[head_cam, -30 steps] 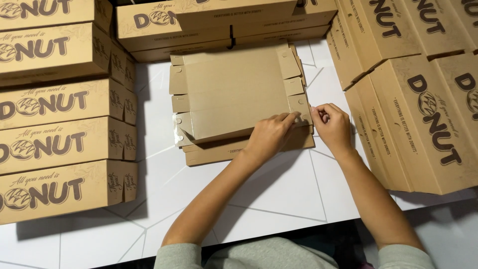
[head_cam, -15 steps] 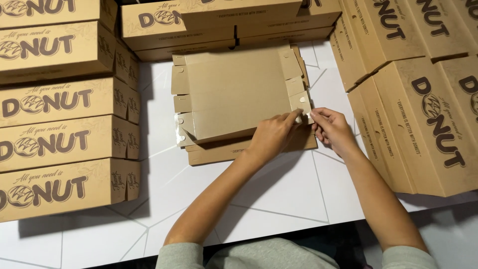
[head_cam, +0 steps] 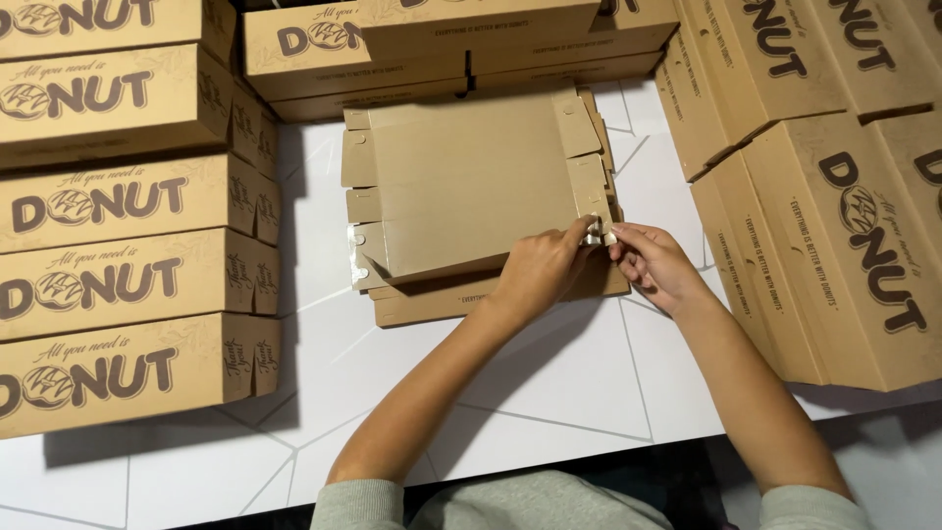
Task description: Assembling cardboard donut boxes by folding along pre-scored lines and tucking tabs.
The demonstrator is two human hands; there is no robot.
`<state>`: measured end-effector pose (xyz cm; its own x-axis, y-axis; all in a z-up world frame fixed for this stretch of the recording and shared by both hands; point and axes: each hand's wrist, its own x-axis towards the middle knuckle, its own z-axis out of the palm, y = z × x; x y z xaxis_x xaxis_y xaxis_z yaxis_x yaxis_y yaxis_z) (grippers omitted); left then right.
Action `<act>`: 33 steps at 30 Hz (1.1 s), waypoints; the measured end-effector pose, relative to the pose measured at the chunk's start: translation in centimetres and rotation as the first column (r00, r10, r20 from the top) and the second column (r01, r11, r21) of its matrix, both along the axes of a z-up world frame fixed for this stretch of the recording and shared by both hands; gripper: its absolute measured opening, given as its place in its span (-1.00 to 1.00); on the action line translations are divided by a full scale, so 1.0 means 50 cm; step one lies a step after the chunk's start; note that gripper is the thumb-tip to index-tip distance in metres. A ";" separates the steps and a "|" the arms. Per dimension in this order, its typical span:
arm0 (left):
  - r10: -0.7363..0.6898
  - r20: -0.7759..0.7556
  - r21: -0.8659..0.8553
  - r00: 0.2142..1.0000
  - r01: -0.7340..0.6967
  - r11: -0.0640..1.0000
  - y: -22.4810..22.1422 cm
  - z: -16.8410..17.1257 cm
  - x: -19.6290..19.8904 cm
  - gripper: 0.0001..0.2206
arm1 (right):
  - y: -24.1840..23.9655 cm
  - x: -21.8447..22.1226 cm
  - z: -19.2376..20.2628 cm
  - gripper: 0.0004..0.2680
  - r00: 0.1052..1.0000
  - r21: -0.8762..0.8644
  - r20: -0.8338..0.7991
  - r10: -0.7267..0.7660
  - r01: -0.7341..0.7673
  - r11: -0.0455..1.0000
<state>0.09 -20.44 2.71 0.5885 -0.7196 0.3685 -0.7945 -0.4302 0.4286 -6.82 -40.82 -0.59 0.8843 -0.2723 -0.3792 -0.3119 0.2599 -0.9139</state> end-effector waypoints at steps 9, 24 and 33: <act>-0.003 -0.025 -0.014 1.000 0.002 1.000 0.002 -0.001 0.003 -0.67 | -0.034 0.000 -0.042 -0.88 0.999 0.090 0.020 0.051 -0.052 0.995; -0.030 -0.045 -0.002 0.999 0.030 1.000 -0.006 -0.018 0.009 -0.73 | -0.027 0.002 -0.048 -0.93 0.994 0.079 0.034 0.106 -0.108 0.991; -0.042 0.035 -0.005 0.998 0.043 0.999 -0.007 -0.017 -0.002 -0.78 | 0.033 -0.001 -0.008 -0.88 0.988 -0.096 0.112 0.104 -0.093 0.991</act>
<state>-0.02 -20.80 1.88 0.5441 -0.7414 0.3927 -0.8265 -0.3933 0.4026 -6.86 -39.17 -0.99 0.9451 -0.2103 -0.2500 -0.2219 0.1483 -0.9637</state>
